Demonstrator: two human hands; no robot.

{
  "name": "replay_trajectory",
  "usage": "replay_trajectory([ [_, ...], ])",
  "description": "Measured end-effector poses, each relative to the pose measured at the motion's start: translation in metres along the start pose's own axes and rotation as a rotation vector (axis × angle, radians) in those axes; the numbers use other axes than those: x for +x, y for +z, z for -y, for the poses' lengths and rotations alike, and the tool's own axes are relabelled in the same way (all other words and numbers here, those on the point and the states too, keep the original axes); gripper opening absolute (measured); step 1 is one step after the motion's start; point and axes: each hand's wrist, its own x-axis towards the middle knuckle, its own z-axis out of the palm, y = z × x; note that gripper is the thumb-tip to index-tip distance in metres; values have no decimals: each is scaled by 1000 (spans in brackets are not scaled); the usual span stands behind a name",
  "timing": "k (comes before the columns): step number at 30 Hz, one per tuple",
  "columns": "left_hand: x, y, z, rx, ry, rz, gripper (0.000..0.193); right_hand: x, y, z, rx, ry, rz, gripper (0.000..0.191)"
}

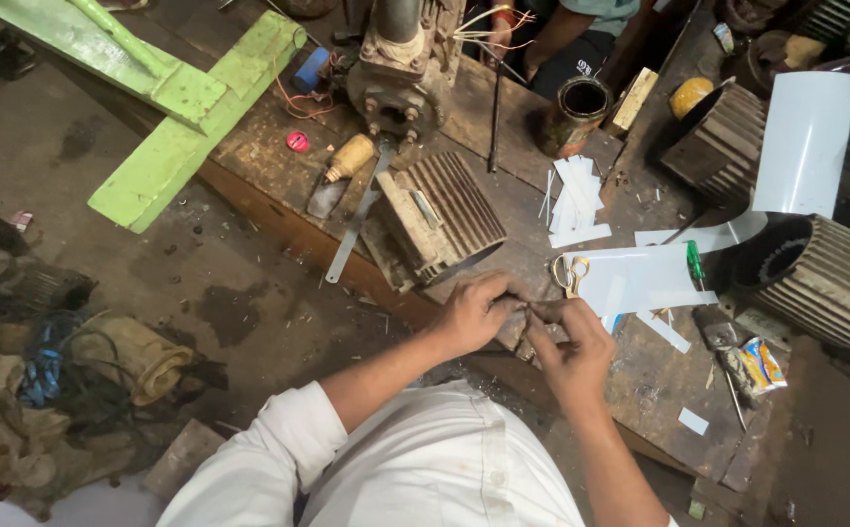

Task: The person cuts small strips of white insulating material with scissors and inserts them into the slots of a motor housing. They repeatedly cut and place the strips, occasionally adjusting the motor housing on the workbench.

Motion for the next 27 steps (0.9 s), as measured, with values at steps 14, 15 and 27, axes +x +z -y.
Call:
replay_trajectory([
  [14, 2, -25, 7, -20, 37, -63, 17, 14, 18, 41, -13, 16, 7, 15],
  [15, 2, -27, 8, -41, 33, -59, 17, 13, 21, 43, -10, 17, -1, 14],
  [27, 5, -52, 3, -245, -16, 34, 14, -2, 61, 25, 337, 294, -149, 14],
])
